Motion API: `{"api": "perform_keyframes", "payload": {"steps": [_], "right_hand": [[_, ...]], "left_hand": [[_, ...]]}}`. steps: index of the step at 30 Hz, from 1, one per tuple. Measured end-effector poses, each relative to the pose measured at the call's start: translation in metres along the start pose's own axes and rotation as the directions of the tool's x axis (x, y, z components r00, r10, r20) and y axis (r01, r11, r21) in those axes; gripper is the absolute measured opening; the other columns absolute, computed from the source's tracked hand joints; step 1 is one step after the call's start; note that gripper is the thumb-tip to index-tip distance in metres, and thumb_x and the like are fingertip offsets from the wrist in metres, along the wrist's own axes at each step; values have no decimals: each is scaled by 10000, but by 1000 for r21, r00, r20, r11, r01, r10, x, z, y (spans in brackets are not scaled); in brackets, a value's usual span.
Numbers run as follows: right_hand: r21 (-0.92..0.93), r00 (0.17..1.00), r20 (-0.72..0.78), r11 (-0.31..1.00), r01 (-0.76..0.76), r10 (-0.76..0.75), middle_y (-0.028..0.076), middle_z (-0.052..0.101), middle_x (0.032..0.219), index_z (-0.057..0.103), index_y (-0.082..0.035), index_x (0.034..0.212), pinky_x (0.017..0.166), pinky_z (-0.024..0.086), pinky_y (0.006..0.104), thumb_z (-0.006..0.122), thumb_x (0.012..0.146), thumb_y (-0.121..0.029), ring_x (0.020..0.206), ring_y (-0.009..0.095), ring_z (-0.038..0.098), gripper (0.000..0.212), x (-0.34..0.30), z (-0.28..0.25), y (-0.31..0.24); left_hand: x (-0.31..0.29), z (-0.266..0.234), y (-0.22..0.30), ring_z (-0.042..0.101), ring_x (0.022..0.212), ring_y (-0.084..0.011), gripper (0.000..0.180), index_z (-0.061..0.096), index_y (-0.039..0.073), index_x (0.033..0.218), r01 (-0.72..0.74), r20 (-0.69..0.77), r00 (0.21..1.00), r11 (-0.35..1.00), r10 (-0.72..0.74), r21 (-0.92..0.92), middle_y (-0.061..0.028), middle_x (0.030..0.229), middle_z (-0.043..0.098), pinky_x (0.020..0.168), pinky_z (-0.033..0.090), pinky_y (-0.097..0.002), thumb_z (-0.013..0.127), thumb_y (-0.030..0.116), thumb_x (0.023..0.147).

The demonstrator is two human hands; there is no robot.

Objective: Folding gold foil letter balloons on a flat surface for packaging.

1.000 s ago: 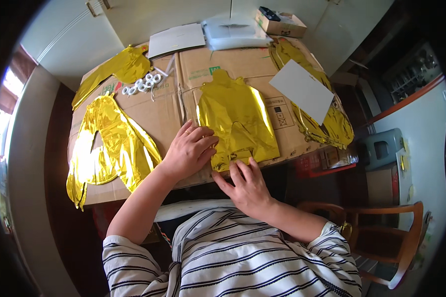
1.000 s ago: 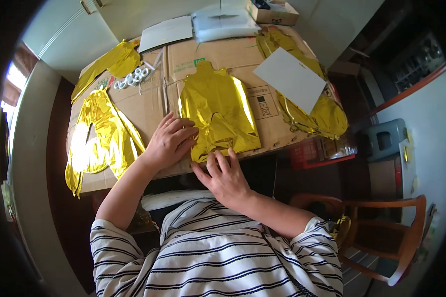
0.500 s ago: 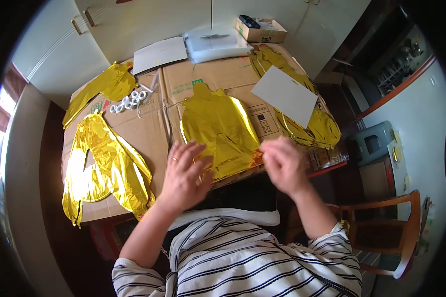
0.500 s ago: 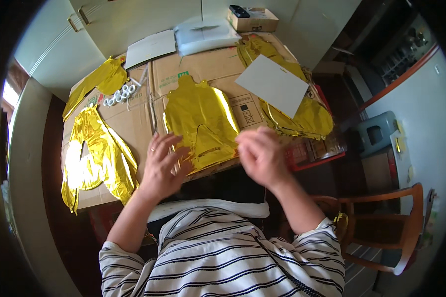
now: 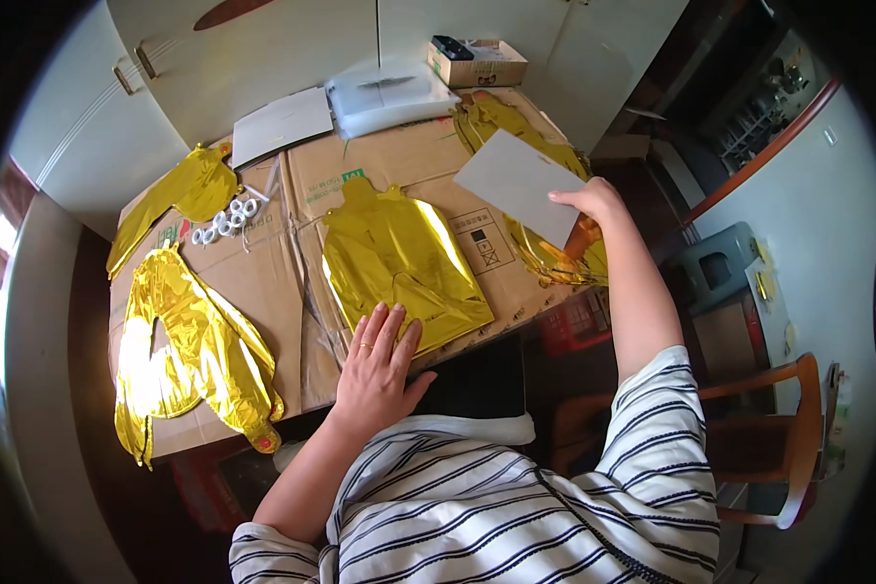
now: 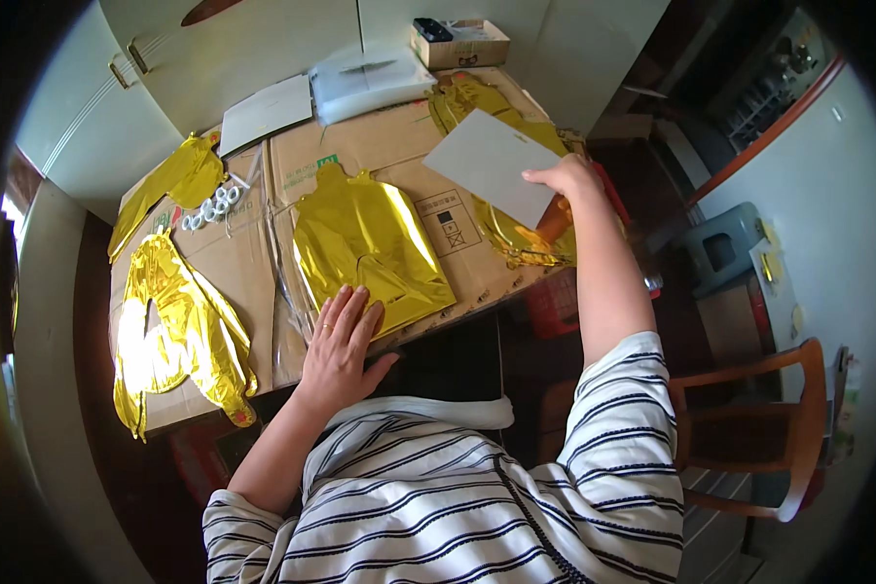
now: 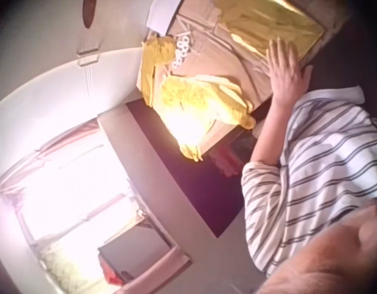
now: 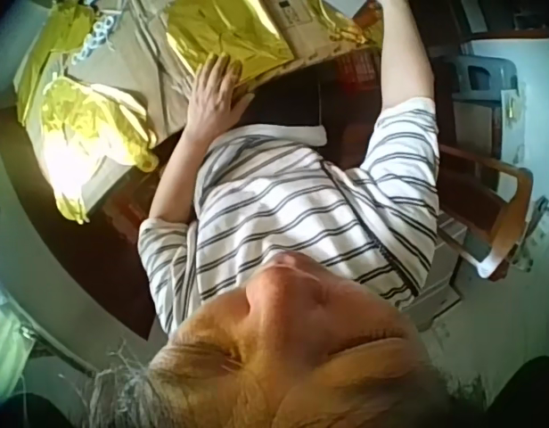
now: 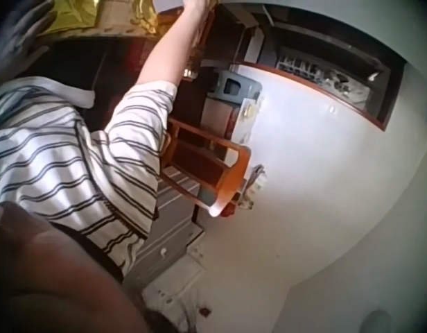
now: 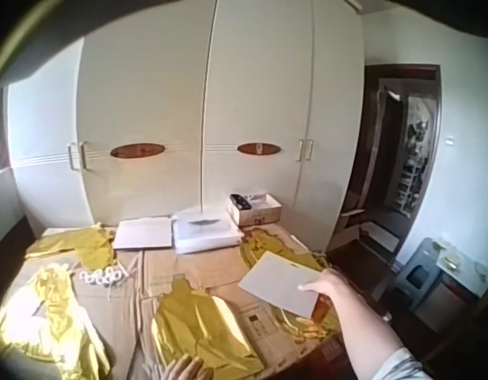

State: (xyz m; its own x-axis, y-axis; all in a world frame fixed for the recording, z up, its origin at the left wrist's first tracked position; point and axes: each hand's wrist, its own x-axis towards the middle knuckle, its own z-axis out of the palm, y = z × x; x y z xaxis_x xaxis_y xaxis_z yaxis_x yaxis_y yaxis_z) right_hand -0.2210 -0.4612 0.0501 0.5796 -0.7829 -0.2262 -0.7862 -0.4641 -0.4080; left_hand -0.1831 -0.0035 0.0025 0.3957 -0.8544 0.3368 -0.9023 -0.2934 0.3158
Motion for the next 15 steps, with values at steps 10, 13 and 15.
{"api": "perform_keyframes", "payload": {"steps": [10,13,15], "right_hand": [[-36,983,-179,999,-33,26,196,726,1193,706,4,1226,930,556,367,899,708,-396,1076,263,718,682,-12,12,-16],[-21,990,-141,1000,18,-21,190,720,1216,691,21,1240,948,549,359,918,693,-331,1094,256,712,688,-15,15,-10],[-4,996,-92,1000,9,-9,195,718,1221,686,34,1239,957,544,354,930,680,-293,1102,257,709,693,-21,13,-13]], "left_hand": [[-4,4,0,405,1421,-433,736,516,47,1414,-16,-28,999,1000,16,3,-223,1487,463,1191,308,-545,817,244,772],[-4,4,2,410,1419,-431,738,519,51,1413,-22,-34,999,1000,22,12,-220,1487,468,1189,311,-544,819,222,760],[-9,4,4,413,1418,-428,741,520,55,1414,-11,-32,999,1000,11,14,-216,1488,471,1189,313,-543,819,213,754]]}}
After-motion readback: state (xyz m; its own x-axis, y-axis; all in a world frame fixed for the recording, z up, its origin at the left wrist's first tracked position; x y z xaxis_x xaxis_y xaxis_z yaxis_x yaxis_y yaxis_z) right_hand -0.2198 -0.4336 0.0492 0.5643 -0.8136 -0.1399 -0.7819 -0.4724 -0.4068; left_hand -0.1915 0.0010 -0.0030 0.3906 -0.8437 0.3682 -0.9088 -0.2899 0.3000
